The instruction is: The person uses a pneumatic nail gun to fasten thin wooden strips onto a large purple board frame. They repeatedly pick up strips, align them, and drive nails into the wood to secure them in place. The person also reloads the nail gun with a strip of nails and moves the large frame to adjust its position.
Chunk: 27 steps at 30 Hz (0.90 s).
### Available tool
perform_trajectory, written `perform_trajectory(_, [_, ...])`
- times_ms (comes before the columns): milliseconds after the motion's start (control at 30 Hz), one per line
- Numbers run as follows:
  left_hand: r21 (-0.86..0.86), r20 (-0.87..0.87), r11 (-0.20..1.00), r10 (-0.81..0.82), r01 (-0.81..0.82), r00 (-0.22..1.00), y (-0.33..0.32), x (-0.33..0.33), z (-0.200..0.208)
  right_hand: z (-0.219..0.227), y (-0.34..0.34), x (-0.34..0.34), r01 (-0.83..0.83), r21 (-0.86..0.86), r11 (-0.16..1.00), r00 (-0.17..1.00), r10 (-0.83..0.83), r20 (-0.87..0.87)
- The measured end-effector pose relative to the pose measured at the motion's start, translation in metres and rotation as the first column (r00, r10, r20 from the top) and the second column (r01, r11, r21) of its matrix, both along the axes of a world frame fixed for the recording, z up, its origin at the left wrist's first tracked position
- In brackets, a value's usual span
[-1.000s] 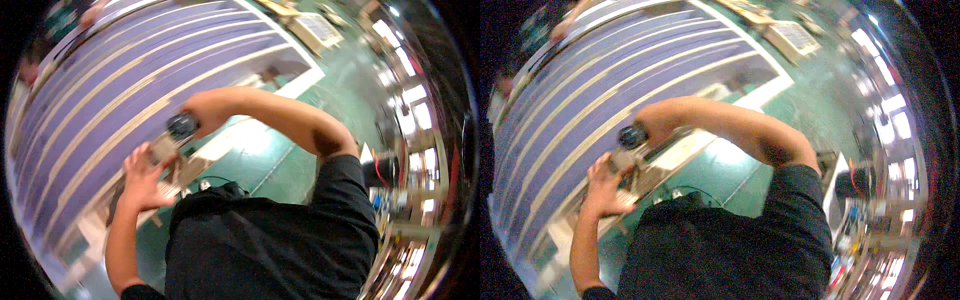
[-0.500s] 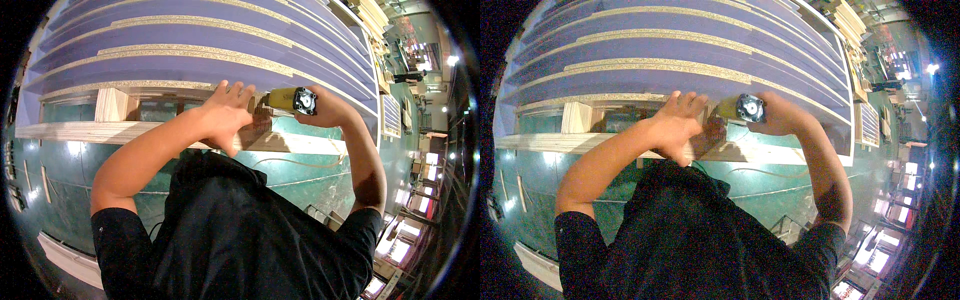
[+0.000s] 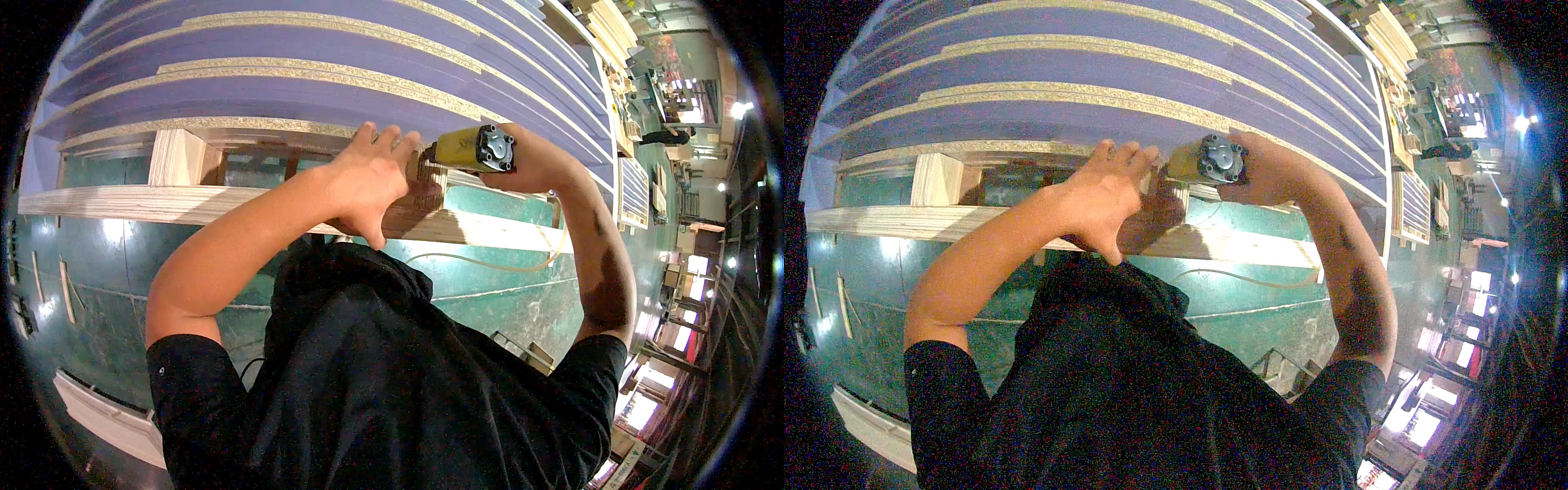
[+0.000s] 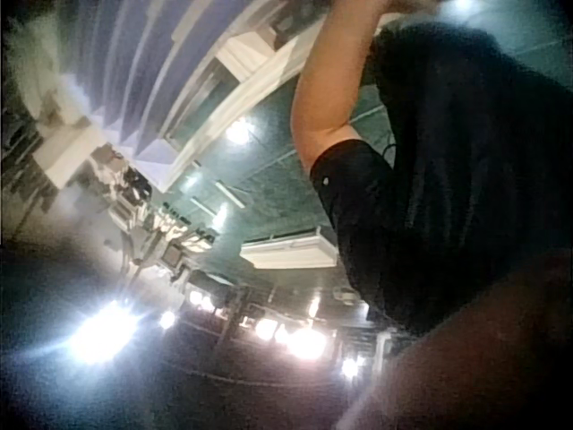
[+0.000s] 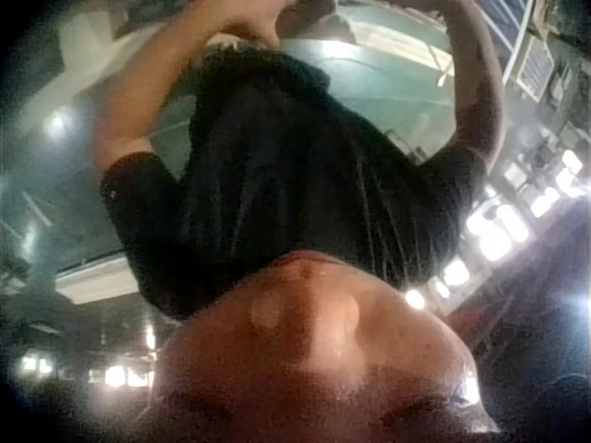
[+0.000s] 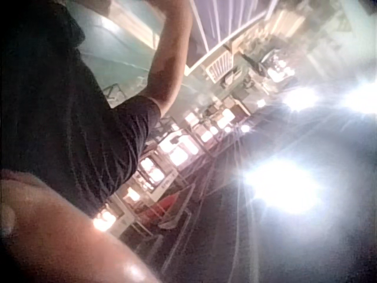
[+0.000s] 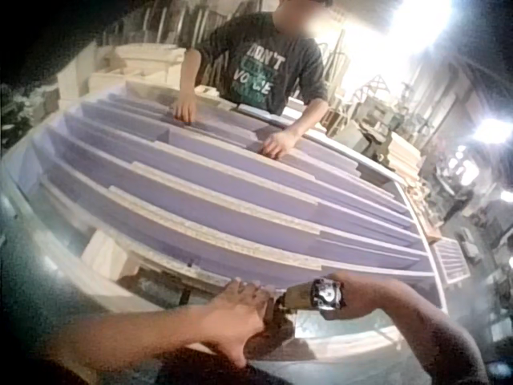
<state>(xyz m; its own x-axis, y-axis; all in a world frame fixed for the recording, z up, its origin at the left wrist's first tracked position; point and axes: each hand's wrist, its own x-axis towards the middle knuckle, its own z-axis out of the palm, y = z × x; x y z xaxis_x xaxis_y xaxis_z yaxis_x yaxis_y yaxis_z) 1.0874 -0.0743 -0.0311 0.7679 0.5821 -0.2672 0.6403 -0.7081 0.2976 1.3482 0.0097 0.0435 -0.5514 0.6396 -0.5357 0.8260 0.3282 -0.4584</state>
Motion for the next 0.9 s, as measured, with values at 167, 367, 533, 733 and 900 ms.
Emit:
perform_trajectory(167, [0.022,0.053,0.999,0.025,-0.026,0.998,-0.004,-0.004,-0.008,0.016,0.003,-0.023,-0.038,-0.024,0.999,0.989,0.041,0.145])
perform_trajectory(367, [0.008,0.038,1.0,0.011,-0.012,0.999,-0.004,-0.003,-0.002,0.008,0.009,-0.017,-0.025,-0.091,0.996,0.996,0.032,0.08])
perform_trajectory(533, [0.032,0.05,0.999,0.01,-0.012,0.999,-0.003,-0.004,-0.009,0.004,0.009,-0.012,-0.023,-0.032,0.999,0.997,0.025,0.077])
perform_trajectory(733, [0.072,0.094,0.997,0.027,-0.033,0.995,-0.004,-0.004,-0.013,-0.01,0.014,0.006,-0.077,-0.055,0.996,0.997,0.076,-0.011])
perform_trajectory(900, [0.136,0.121,0.989,0.046,-0.063,0.992,-0.005,-0.002,-0.016,-0.003,0.004,0.012,-0.023,0.018,1.0,1.0,0.023,0.008])
